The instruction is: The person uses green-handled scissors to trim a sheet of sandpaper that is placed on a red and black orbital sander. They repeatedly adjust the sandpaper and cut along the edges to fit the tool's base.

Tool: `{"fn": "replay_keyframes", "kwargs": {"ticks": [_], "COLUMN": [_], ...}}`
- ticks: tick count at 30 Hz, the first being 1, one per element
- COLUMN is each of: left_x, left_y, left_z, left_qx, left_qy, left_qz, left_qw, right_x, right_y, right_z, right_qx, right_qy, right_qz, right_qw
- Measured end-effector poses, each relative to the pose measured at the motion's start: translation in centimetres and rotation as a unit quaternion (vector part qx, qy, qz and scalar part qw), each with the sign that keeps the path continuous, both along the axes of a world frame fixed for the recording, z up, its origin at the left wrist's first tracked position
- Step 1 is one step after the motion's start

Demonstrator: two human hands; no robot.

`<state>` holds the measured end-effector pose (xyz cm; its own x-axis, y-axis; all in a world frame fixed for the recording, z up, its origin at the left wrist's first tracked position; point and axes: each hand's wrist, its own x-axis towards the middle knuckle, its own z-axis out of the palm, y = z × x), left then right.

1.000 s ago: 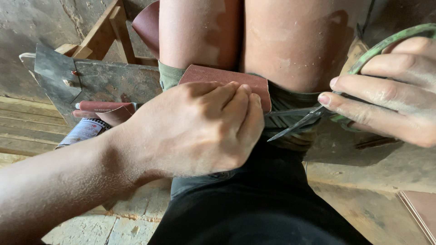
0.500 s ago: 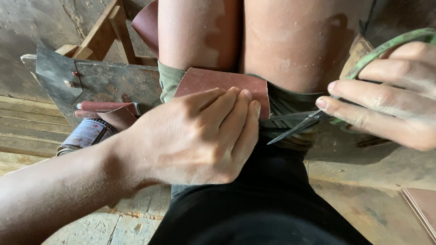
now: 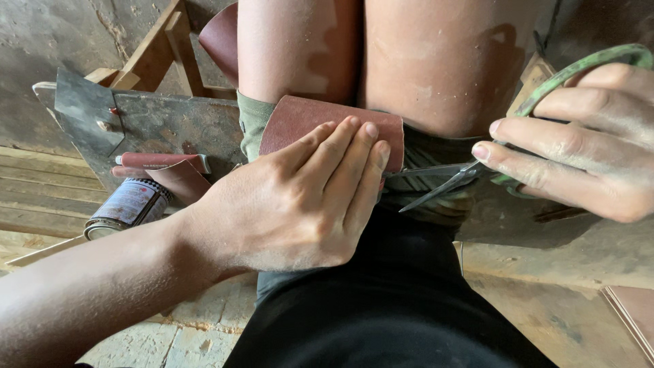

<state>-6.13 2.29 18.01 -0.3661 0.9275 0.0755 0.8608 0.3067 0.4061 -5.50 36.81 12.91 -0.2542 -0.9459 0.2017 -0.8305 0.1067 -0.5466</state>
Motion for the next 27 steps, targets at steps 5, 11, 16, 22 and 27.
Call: {"fn": "replay_keyframes", "kwargs": {"ticks": [5,11,16,22,27], "left_x": [0.2,0.7,-0.2,-1.6,-1.5], "left_y": [-0.1,-0.1,0.3,1.4,1.3], "left_z": [-0.2,0.1,0.1,0.2,0.3], "left_qx": [-0.005,0.008,0.004,0.024,0.024], "left_qy": [0.02,0.011,0.015,-0.025,-0.034], "left_qz": [-0.012,-0.011,-0.014,0.014,0.011], "left_qw": [1.0,1.0,1.0,0.999,0.999], "right_x": [-0.1,-0.2,-1.3,-1.7,-1.2], "right_y": [-0.2,0.3,0.2,1.3,1.2], "right_z": [0.1,-0.7,-2.1,-2.2,-2.1], "right_qx": [-0.002,-0.025,-0.048,-0.038,-0.041], "right_qy": [-0.006,-0.021,-0.004,-0.031,-0.008], "right_qz": [-0.005,0.013,0.024,0.008,0.013], "right_qw": [1.0,0.999,0.999,0.999,0.999]}}
